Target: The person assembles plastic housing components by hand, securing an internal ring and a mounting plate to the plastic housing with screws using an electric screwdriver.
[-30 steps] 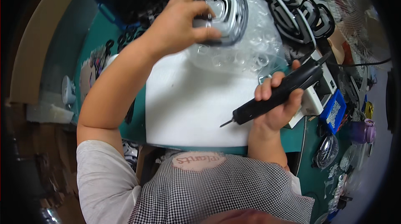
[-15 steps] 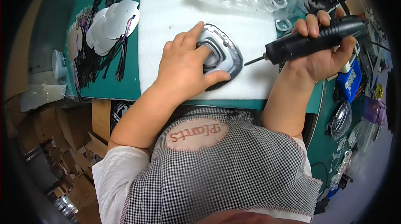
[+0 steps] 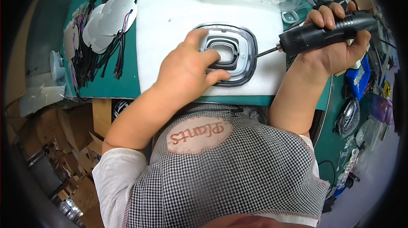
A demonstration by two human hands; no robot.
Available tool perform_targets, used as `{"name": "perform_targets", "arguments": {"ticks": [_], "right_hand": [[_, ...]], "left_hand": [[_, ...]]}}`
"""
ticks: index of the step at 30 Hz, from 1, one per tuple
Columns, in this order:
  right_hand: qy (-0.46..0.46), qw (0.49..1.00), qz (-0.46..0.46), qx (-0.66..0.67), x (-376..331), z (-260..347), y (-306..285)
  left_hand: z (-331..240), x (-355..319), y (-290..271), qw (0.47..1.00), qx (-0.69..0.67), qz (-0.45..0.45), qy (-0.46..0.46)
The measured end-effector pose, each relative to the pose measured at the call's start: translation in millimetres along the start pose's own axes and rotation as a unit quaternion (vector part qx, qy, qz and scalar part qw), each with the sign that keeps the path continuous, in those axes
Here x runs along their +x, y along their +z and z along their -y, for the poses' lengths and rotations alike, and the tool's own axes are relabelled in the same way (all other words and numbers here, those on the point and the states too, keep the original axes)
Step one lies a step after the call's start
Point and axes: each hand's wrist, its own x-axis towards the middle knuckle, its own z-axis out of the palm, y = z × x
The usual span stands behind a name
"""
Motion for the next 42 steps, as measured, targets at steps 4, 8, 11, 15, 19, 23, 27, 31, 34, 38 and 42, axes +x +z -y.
{"name": "perform_targets", "arguments": {"ticks": [4, 8, 11, 15, 19, 23, 27, 31, 34, 38, 42], "right_hand": [[-0.019, 1.0, 0.006, 0.017, -2, -3, 3], [-0.028, 1.0, 0.01, -0.004, -2, -3, 3], [-0.031, 0.999, 0.01, -0.003, -3, -4, 4], [-0.035, 0.999, 0.014, -0.01, -2, -9, 5], [-0.041, 0.999, -0.003, -0.024, 1, -9, 4], [-0.068, 0.997, 0.001, -0.044, 0, -14, 6], [-0.066, 0.997, -0.003, -0.038, -1, -13, 4], [-0.032, 0.999, 0.0, -0.038, -1, -9, 2], [-0.026, 0.999, 0.002, -0.038, -1, -1, -3], [-0.01, 0.999, 0.006, -0.033, 3, 0, -7], [0.002, 0.999, -0.012, -0.044, 4, 0, -8]], "left_hand": [[-8, 4, 6, 0.999, 0.024, -0.029, 0.005], [-7, 11, -11, 1.0, 0.007, -0.001, 0.01], [-2, 36, -27, 0.989, -0.033, -0.115, 0.083], [22, 93, -27, 0.977, 0.001, -0.203, 0.068], [40, 142, -4, 0.966, 0.137, -0.207, 0.074], [39, 160, 3, 0.981, 0.168, -0.092, -0.003], [38, 156, 0, 0.992, 0.076, -0.09, -0.049], [30, 124, -23, 0.988, -0.088, -0.111, -0.069], [18, 99, -34, 0.987, -0.122, -0.085, -0.063], [3, 58, -40, 0.989, -0.121, -0.043, -0.073], [3, 36, -20, 0.994, -0.079, -0.068, -0.043]]}}
